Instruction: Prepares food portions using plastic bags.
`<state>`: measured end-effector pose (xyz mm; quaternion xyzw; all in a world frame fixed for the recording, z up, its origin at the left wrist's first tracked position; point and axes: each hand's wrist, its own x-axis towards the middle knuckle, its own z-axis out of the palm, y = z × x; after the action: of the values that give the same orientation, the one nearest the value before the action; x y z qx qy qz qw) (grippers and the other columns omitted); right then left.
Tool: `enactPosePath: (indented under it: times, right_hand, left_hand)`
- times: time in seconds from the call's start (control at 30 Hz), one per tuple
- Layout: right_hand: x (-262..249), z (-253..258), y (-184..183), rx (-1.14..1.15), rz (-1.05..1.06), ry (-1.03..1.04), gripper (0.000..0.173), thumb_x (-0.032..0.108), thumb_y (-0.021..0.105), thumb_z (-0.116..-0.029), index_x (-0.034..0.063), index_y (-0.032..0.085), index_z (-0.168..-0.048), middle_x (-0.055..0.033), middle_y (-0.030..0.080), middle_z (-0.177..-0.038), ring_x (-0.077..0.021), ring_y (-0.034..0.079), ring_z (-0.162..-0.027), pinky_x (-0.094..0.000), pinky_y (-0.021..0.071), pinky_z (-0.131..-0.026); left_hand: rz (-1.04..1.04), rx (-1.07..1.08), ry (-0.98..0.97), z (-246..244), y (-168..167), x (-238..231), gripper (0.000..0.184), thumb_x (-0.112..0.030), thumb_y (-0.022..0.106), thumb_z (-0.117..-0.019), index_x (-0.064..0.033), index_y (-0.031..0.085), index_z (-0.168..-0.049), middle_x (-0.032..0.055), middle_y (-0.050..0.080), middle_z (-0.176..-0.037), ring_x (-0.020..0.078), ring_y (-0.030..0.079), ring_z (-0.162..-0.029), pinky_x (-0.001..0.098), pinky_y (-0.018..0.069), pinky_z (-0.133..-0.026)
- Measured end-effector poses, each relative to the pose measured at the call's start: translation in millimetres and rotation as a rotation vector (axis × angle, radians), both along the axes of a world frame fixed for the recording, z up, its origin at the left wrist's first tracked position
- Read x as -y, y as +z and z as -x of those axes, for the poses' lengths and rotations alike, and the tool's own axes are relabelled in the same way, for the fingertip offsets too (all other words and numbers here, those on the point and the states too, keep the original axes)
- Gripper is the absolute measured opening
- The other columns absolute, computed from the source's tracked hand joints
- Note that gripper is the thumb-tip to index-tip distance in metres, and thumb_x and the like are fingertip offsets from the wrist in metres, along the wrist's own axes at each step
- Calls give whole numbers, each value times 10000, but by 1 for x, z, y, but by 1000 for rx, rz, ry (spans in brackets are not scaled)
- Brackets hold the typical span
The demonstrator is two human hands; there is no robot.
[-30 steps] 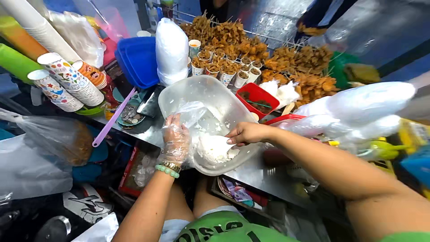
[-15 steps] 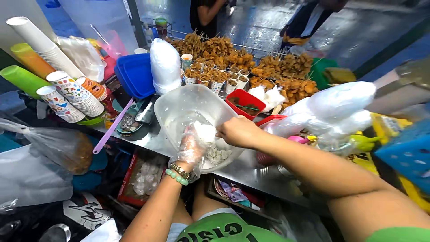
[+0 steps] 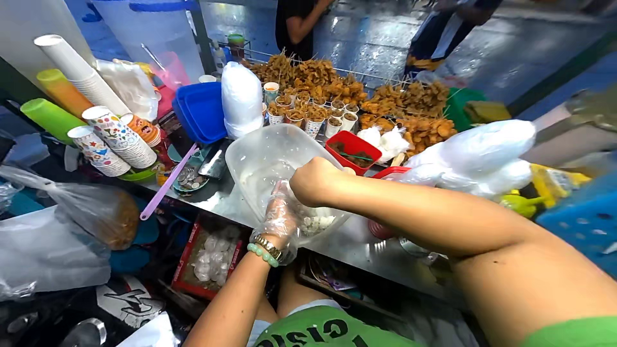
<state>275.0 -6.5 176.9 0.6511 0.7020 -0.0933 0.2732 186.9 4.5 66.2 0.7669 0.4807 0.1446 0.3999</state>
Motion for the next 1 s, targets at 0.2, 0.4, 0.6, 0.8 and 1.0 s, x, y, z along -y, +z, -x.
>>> enactPosePath:
  times: [0.2, 0.4, 0.6, 0.8, 1.0]
  right_hand:
    - [-1, 5, 11, 79, 49, 60, 164, 73, 584, -991, -30, 690, -919, -185, 672, -932, -361, 660, -890, -550, 475, -706]
    - [-1, 10, 17, 125, 76, 68, 161, 77, 588, -986, -21, 693, -913, -177, 669, -925, -347, 658, -889, -536, 474, -703]
    - [-1, 9, 20, 126, 66, 72, 179, 108, 599, -992, -14, 696, -903, -174, 668, -914, -348, 656, -889, -546, 468, -711]
    - [5, 7, 26, 131, 61, 74, 173, 95, 597, -992, -14, 703, -910, -169, 672, -916, -343, 656, -888, -542, 472, -722]
    - [20, -16, 61, 65, -140, 52, 192, 83, 616, -968, 14, 659, -795, -167, 651, -808, -372, 659, -816, -552, 461, -647]
  left_hand:
    - [-9, -13, -2, 5, 12, 6, 708, -45, 794, -812, 53, 475, -1437, 218, 558, -1414, 274, 538, -1327, 389, 414, -1138]
    - [-23, -31, -16, 7, 15, 10, 658, -69, 759, -854, 59, 475, -1434, 211, 563, -1410, 254, 535, -1333, 364, 405, -1145]
    - [5, 36, -15, 11, 22, 12, 600, -40, 778, -827, 22, 544, -1375, 189, 629, -1302, 259, 620, -1198, 413, 491, -1052]
    - [149, 129, 15, 11, 15, 6, 591, -27, 751, -857, -27, 531, -1406, 179, 655, -1187, 220, 704, -866, 381, 606, -790]
    - [304, 190, 158, 15, 26, -5, 691, 57, 726, -866, -52, 464, -1495, 191, 646, -1180, 173, 697, -781, 293, 594, -708]
